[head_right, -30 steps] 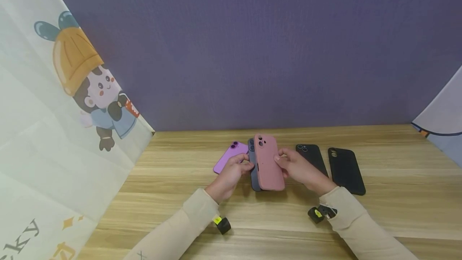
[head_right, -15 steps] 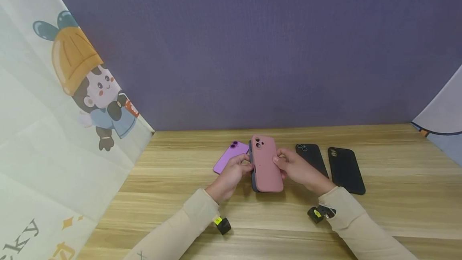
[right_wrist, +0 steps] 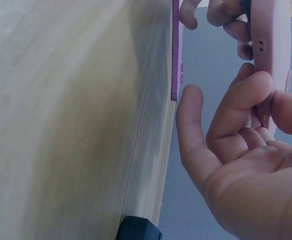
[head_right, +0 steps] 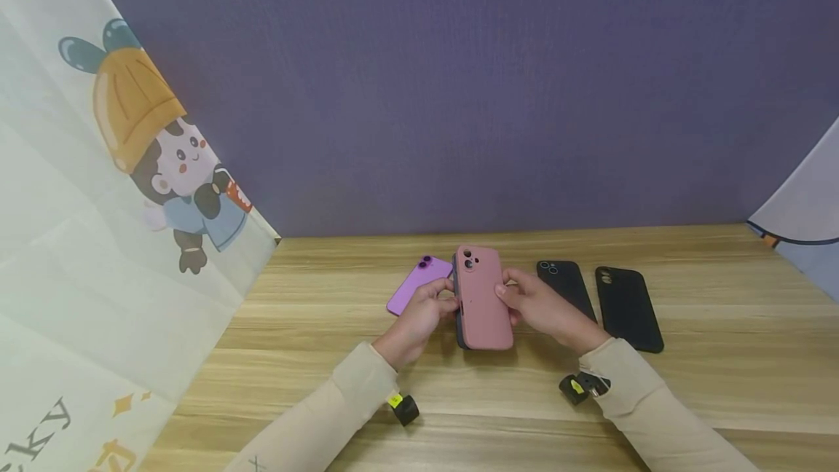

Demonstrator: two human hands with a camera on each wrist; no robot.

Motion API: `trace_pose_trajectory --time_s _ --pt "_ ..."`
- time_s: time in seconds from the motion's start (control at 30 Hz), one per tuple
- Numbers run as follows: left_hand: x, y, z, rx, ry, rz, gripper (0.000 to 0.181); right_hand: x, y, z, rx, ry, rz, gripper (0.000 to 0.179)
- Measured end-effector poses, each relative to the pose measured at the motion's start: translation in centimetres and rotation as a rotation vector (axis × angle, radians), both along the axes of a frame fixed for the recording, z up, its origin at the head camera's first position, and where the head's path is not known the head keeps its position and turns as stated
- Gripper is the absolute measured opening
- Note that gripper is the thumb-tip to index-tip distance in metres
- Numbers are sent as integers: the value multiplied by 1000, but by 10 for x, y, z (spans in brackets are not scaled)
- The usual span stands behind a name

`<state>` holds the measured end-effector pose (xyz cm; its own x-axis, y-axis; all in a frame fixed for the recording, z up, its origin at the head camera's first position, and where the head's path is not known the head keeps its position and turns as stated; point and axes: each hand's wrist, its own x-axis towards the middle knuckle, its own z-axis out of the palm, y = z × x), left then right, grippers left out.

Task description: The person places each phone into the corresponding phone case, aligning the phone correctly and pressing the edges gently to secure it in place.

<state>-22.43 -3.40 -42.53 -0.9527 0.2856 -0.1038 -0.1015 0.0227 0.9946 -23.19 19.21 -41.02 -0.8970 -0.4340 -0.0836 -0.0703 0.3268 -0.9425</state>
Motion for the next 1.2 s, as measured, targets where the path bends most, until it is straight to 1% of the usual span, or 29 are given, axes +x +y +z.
trace_pose_trajectory --time_s 0.13,0.27,0.47,0.63,0.87,1.2 --pt "0 -1 0 -2 1 0 16 0 0 0 2 1 9 21" --pt "1 0 0 3 4 16 15 0 1 0 12 7 14 21" --pt "0 1 1 2 0 32 15 -1 3 -4 7 -3 26 27" --pt "1 0 3 -2 -3 32 12 -1 4 -4 -19 -10 56 33" --pt "-1 -1 3 7 -2 22 11 -1 4 -4 -92 -67 100 33" --pt "-1 -1 2 22 9 18 12 -2 5 -3 -103 -70 116 31"
